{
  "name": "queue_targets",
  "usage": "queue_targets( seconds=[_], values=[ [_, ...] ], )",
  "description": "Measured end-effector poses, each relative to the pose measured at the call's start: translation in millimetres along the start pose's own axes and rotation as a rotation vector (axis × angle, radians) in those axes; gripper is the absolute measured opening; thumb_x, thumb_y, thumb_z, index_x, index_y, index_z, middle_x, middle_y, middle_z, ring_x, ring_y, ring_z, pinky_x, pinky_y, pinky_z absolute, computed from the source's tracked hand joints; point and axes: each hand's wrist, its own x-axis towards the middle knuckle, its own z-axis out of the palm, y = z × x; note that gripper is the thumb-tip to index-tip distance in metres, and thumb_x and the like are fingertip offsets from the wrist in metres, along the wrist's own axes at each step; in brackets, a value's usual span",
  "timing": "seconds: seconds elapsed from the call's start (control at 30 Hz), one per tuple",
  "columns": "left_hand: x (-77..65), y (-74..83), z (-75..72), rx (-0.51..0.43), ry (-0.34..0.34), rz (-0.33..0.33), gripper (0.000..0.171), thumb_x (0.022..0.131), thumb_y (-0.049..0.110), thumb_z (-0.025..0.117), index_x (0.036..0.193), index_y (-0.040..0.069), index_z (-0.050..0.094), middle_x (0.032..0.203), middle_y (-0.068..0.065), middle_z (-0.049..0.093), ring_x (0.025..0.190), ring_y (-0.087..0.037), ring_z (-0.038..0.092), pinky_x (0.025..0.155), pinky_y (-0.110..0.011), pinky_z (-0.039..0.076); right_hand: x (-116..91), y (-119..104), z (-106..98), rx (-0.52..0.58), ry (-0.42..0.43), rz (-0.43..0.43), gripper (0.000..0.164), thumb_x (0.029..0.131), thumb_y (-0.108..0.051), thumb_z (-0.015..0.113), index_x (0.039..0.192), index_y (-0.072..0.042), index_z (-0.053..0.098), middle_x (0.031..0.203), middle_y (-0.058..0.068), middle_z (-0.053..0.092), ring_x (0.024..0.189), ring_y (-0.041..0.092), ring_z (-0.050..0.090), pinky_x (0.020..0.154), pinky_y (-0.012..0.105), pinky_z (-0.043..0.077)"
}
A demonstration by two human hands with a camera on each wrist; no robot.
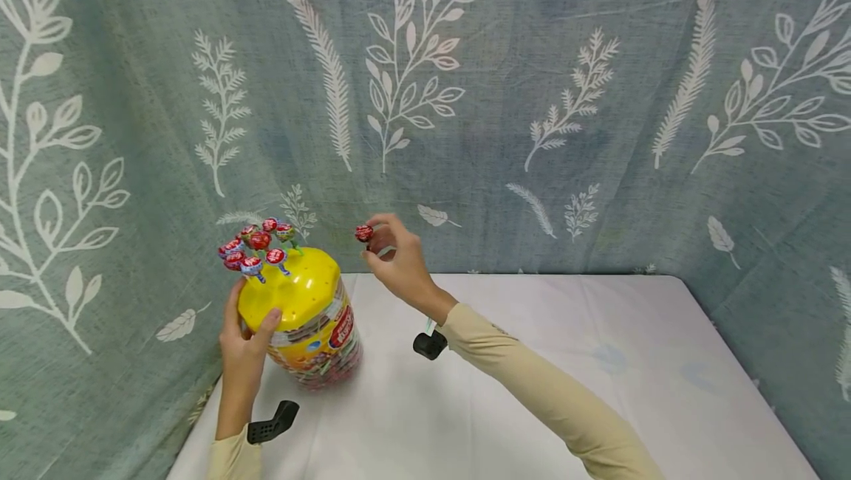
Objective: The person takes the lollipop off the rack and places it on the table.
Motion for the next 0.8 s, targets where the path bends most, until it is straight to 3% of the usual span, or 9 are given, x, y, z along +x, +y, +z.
queue_targets(
  seconds=[0.4,0.63,0.8],
  values=[
    [-0.1,0.5,0.0,-0.022,-0.001,0.002,0.069,0.09,0.026,0.062,0.146,0.044,0.025,0.144,0.006,0.037,0.119,-0.014,0.041,0.101,-0.04,0.038,-11,10,-24,-0.024,-0.017,0.049,0.037,0.082,0.012,0.061,0.116,0.006,0.049,0.089,0.024,0.059,0.077,0.033,0.062,0.061,0.031,0.051],
    [-0.1,0.9,0.7,-0.029,-0.004,-0.007,0.07,0.091,0.026,0.061,0.146,0.044,0.023,0.145,0.006,0.035,0.121,-0.016,0.041,0.102,-0.043,0.037,-19,15,-34,-0.016,-0.015,0.09,0.038,0.081,0.013,0.062,0.116,0.008,0.049,0.088,0.028,0.058,0.077,0.036,0.061,0.063,0.046,0.052],
    [0.5,1.5,1.3,-0.027,-0.006,-0.015,0.07,0.091,0.027,0.061,0.146,0.043,0.022,0.145,0.005,0.036,0.12,-0.016,0.041,0.102,-0.043,0.037,-26,20,-41,-0.016,-0.012,0.131,0.038,0.081,0.013,0.062,0.117,0.006,0.049,0.089,0.028,0.058,0.079,0.037,0.061,0.064,0.046,0.052]
  ],
)
